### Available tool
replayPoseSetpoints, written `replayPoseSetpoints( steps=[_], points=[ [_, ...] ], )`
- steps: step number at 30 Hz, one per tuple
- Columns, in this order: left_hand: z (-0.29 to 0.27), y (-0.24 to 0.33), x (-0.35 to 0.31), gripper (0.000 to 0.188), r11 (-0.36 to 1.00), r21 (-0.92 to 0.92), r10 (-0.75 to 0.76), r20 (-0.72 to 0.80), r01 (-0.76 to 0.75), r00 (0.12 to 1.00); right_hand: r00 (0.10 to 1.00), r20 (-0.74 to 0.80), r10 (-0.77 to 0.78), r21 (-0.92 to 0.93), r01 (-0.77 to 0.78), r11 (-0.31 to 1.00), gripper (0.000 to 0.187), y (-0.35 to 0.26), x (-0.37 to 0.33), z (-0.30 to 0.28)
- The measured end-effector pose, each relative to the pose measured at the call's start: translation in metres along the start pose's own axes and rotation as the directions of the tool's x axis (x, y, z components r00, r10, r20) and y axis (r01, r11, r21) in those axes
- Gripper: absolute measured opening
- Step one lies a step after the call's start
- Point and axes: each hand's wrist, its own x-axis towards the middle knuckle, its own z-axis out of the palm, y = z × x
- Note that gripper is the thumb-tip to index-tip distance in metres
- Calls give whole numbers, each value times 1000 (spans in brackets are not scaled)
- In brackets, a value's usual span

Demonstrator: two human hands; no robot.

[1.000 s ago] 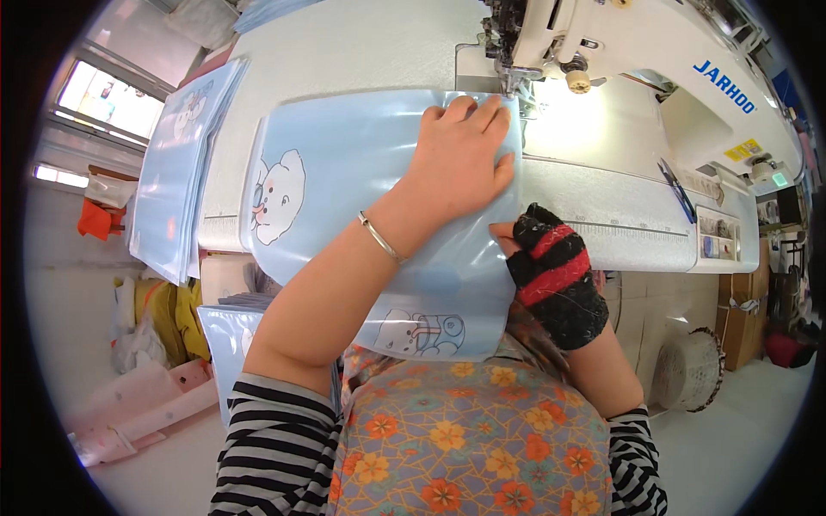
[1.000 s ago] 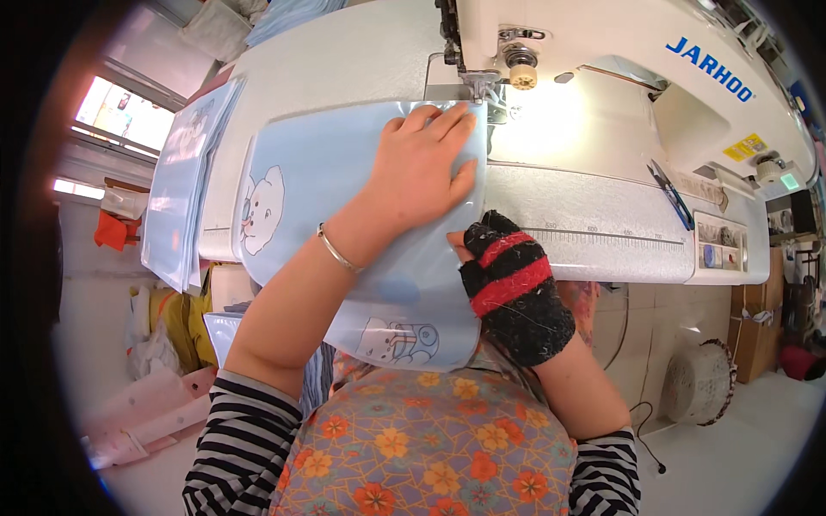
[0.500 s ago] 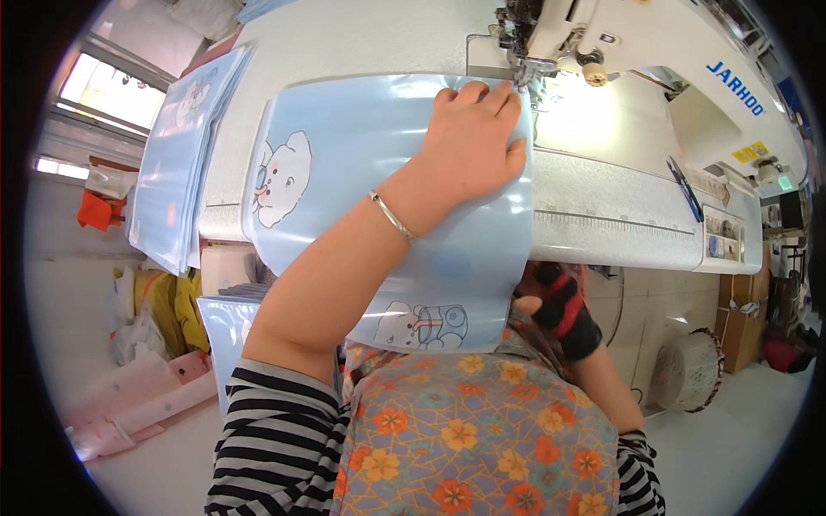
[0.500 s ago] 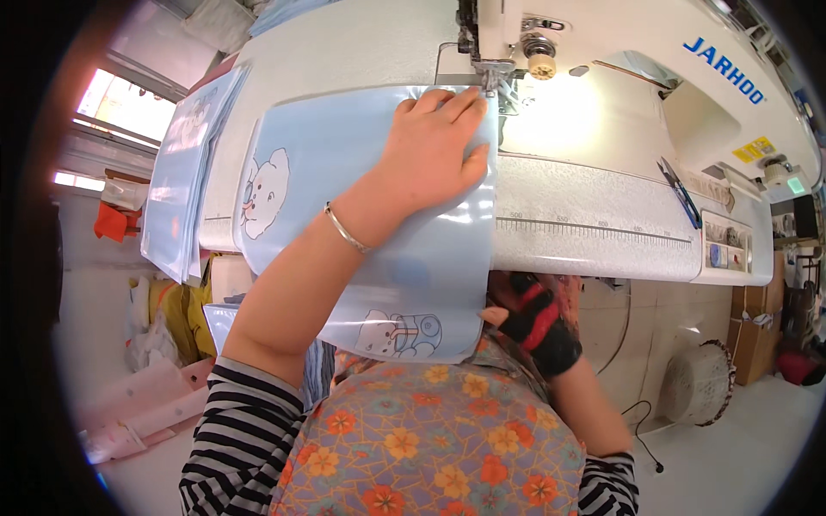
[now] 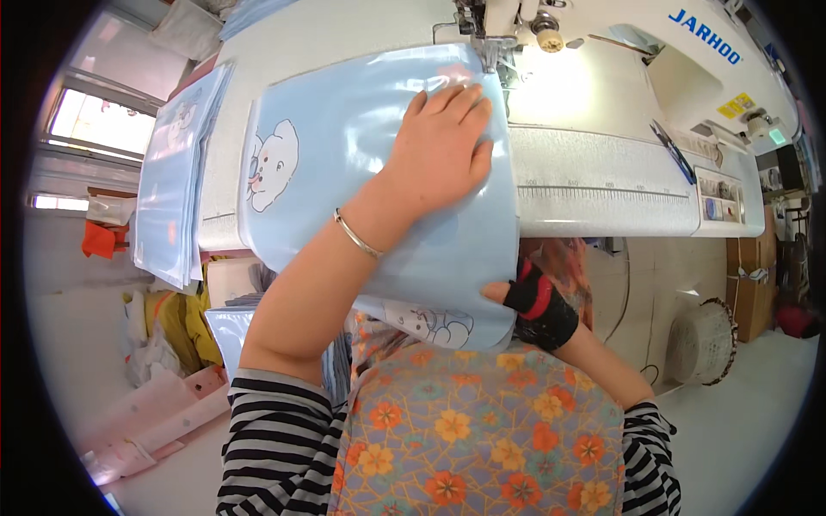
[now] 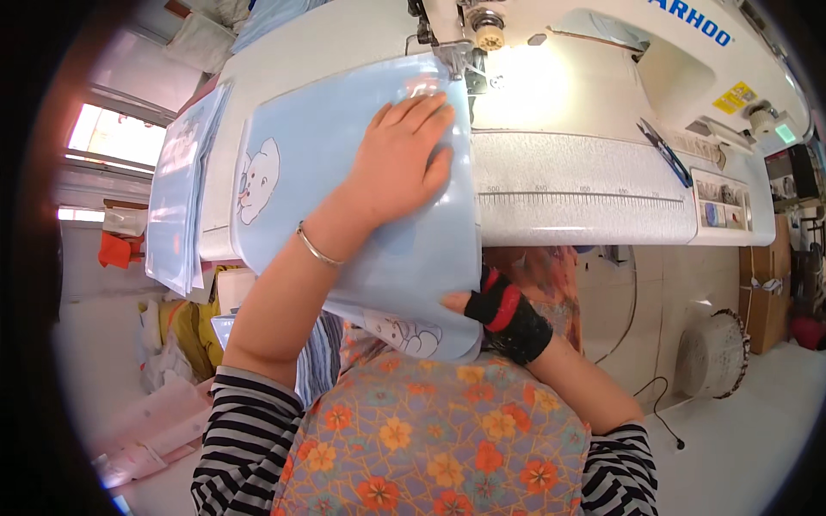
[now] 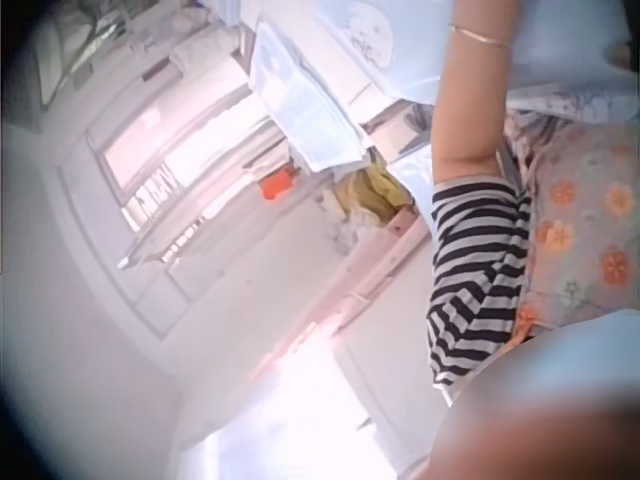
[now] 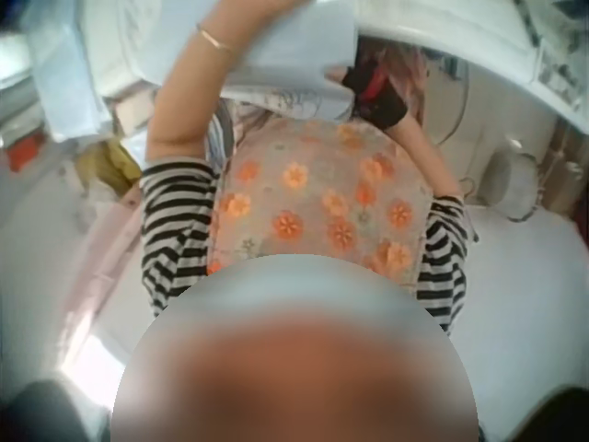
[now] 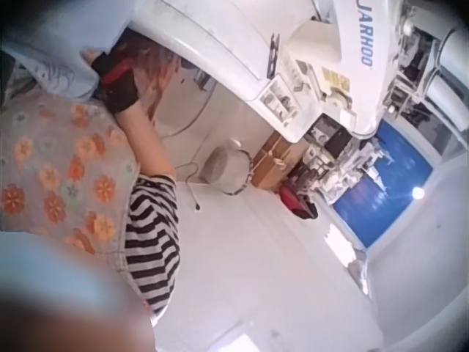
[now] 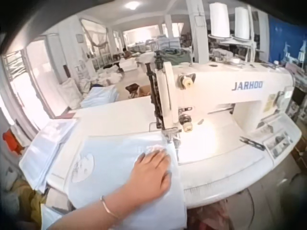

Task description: Sewing light blue textile panels with cartoon graphics using an industrial sewing machine.

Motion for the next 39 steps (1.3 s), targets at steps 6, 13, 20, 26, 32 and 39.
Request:
replayPoseSetpoints(
  steps=[6, 13, 20, 26, 32, 39],
  points=[
    [-13, 19, -14, 50, 999, -36, -3, 60, 5, 998, 999, -52, -15, -312, -3, 950, 32, -29, -12, 19],
    [-14, 22, -17, 51, 999, -20, -44, 88, 45, 995, 995, -87, -47, -368, 12, 930, 32, -30, -7, 25],
    [-24, 23, -32, 53, 996, -88, 2, 112, 8, 994, 992, -123, 31, -335, -71, 940, 46, -34, 7, 17],
    [-81, 53, -99, 57, 993, -111, 6, 389, 41, 921, 950, -142, 277, -75, -290, 954, 34, -62, 0, 25],
    [-74, 43, -120, 44, 999, 48, -18, 190, 9, 982, 949, -241, -204, -862, -113, 494, 30, -73, -12, -11],
    [-73, 41, -123, 45, 998, 64, 4, 192, -17, 981, 608, 557, -565, -828, 352, -437, 40, -85, 22, -9]
  ],
)
